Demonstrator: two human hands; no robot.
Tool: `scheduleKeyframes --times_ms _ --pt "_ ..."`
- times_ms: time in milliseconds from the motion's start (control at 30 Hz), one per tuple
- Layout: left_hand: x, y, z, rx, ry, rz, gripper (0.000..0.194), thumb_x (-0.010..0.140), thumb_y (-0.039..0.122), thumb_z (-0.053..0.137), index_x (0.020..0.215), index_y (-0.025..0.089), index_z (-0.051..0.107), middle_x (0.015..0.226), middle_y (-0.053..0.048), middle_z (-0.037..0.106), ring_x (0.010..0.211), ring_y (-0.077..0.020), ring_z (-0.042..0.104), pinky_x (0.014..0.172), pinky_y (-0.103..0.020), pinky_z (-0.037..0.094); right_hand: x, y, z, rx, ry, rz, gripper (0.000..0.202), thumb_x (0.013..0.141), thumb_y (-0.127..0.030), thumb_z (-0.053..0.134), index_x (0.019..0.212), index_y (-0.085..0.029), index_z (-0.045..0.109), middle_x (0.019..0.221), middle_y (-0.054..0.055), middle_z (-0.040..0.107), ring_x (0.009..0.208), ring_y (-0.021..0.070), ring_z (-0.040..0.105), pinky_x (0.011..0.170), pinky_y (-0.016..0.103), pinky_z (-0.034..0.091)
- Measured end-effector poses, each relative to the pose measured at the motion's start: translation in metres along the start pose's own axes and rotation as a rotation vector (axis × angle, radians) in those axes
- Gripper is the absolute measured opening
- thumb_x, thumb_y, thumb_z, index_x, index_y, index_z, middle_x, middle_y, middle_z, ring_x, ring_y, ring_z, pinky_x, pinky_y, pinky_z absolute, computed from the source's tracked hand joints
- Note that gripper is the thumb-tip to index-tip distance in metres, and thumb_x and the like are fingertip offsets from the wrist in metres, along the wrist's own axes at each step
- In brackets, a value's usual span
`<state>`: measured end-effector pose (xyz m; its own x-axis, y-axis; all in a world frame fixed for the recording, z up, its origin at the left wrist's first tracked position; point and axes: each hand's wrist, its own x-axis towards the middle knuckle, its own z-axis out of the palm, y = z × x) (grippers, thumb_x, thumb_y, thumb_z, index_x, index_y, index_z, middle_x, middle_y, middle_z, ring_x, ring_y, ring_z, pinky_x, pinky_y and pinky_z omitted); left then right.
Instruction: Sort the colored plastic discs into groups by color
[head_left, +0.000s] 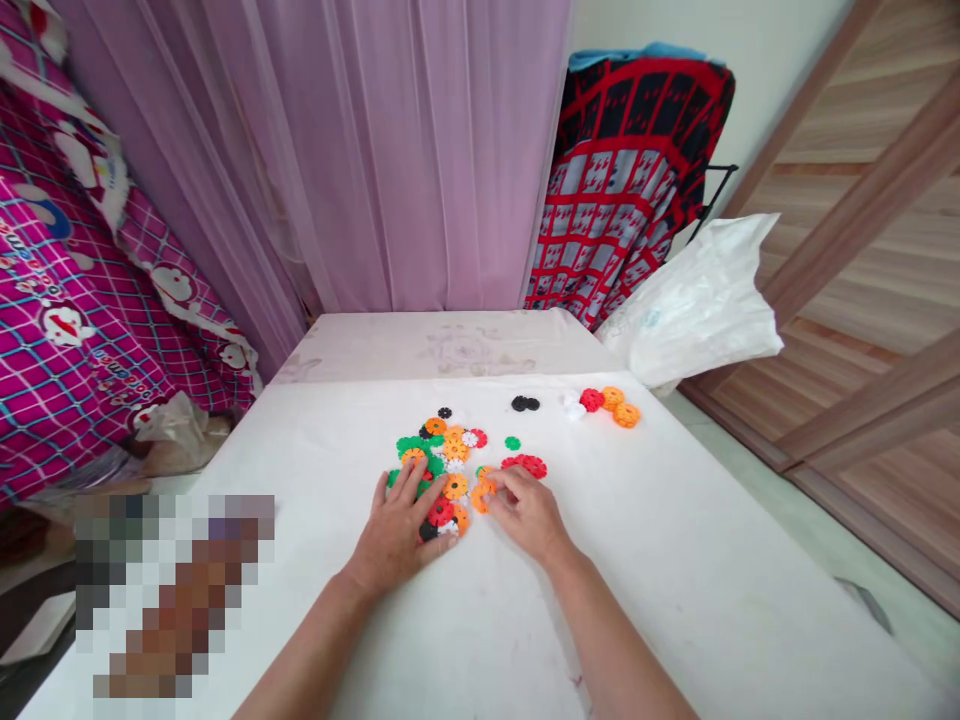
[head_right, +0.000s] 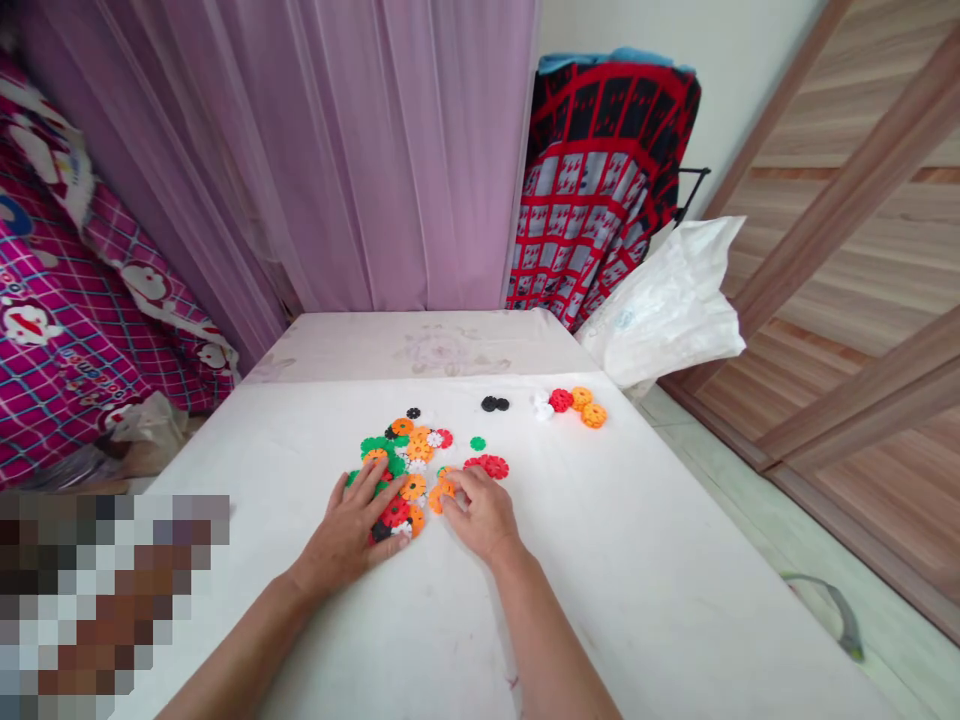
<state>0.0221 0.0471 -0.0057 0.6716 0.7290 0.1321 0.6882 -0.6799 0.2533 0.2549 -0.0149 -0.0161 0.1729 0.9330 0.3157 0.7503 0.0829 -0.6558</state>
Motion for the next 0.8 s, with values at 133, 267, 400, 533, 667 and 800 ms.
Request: scheduleKeyframes --times_ms 133,267,400,533,667,800 --pt "0.004 0.002 0.011 0.044 0.109 -0.085 0.057 0.09 0.054 0.046 0.142 0.029 0.049 0.156 -0.012 0.036 0.144 -0.0329 0.031 0.115 -0.058 0.026 -0.01 -0.008 0.001 -0.177 0.017 -0.029 0.033 0.076 -0.027 0.064 0.108 -0.026 0.068 0.107 0.005 0.067 0.098 0.0205 0.063 0.085 0.031 0.052" --pt "0.004 -0.006 0.015 0.031 0.171 -0.127 0.052 0.092 0.043 0.044 0.14 0.026 0.052 0.154 -0.011 0.04 0.143 -0.0319 0.034 0.114 -0.056 0.03 -0.012 -0.017 0.01 -0.351 0.046 -0.016 0.034 0.076 -0.031 0.069 0.109 -0.023 0.069 0.108 0.008 0.066 0.099 0.0242 0.063 0.085 0.034 0.052" --pt "-0.001 -0.007 0.017 0.021 0.227 -0.206 0.047 0.094 0.035 0.038 0.138 0.026 0.054 0.15 -0.011 0.046 0.141 -0.0319 0.037 0.113 -0.056 0.032 -0.01 -0.022 0.014 -0.354 0.042 -0.062 0.02 0.08 -0.024 0.064 0.099 -0.025 0.07 0.099 0.005 0.068 0.088 0.0187 0.064 0.075 0.027 0.05" --pt "-0.003 -0.006 0.016 -0.016 0.26 -0.192 0.046 0.094 0.037 0.039 0.136 0.028 0.056 0.148 -0.009 0.049 0.14 -0.0306 0.04 0.113 -0.056 0.032 -0.011 -0.02 0.012 -0.264 0.022 -0.1 0.018 0.087 -0.02 0.055 0.083 -0.027 0.07 0.088 0.0 0.069 0.079 0.0134 0.063 0.071 0.022 0.046" --pt "-0.003 -0.009 0.016 -0.07 0.262 -0.169 0.049 0.092 0.044 0.041 0.135 0.026 0.056 0.148 -0.01 0.048 0.139 -0.0309 0.041 0.113 -0.057 0.031 -0.01 -0.006 0.0 -0.181 0.092 -0.032 0.018 0.089 -0.024 0.053 0.079 -0.025 0.068 0.081 -0.001 0.067 0.072 0.0125 0.062 0.068 0.023 0.045" --pt "-0.004 -0.015 0.018 -0.15 0.302 -0.178 0.048 0.092 0.048 0.042 0.133 0.028 0.058 0.149 -0.009 0.047 0.139 -0.0289 0.041 0.114 -0.056 0.031 -0.003 0.024 -0.017 -0.307 0.344 0.149 0.02 0.085 -0.031 0.055 0.099 -0.023 0.066 0.097 0.007 0.067 0.088 0.0207 0.061 0.078 0.031 0.047"
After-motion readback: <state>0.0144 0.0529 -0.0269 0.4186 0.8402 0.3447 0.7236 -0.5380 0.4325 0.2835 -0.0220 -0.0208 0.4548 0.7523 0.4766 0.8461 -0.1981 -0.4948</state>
